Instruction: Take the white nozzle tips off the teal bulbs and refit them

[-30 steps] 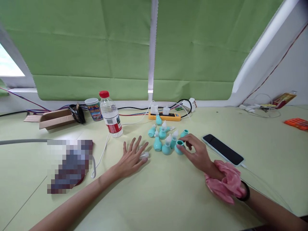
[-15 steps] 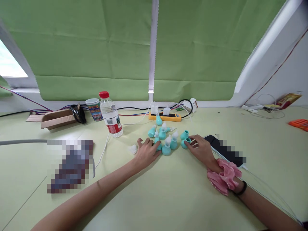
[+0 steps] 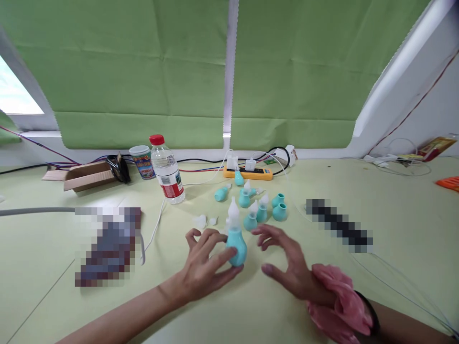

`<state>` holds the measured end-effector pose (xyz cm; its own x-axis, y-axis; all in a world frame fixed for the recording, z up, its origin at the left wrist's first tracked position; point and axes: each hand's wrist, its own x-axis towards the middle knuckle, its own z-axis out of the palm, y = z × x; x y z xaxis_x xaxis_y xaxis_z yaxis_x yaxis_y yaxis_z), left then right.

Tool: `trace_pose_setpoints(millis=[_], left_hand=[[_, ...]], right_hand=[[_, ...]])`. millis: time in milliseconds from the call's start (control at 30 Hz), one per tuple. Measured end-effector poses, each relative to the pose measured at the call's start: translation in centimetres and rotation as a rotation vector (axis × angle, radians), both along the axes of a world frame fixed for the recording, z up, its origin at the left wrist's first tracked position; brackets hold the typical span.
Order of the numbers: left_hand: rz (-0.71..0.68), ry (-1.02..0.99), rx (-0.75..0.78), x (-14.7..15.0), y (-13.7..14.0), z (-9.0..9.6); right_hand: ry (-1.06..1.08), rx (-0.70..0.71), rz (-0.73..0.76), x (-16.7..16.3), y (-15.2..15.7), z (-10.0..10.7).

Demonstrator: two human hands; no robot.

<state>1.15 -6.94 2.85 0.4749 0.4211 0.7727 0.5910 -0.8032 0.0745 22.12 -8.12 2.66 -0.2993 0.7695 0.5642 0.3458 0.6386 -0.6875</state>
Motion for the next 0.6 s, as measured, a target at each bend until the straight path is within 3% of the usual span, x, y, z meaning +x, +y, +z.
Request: trace_pose_setpoints(millis=[67,133,267,433,600], left_hand=[[-0.015,0.051,-0.003,0.2,-0.8,-0.9],[-0.005,0.074,-0.004,0.4,-1.0,-1.8],[-0.037,-0.088,-0.113,-0.1,-0.3,-2.2],[-0.003,-0.407,-0.500,-1.7,1.6,-0.6],[-0.109,-0.273,-0.940,-1.7,2.1,0.0]], right_hand=[[0.061,-0.161,0.148,-2.1,-1.0,-0.2],[0.098,-0.261,0.200,-3.7,-0.9,-0.6],[0.173,-0.275,0.204,-5.2,0.9,-1.2],[0.044,-0.165,0.058,-5.2,1.7,-1.8],[-0.035,-0.089,0.114,-5.2,1.0,-2.1]])
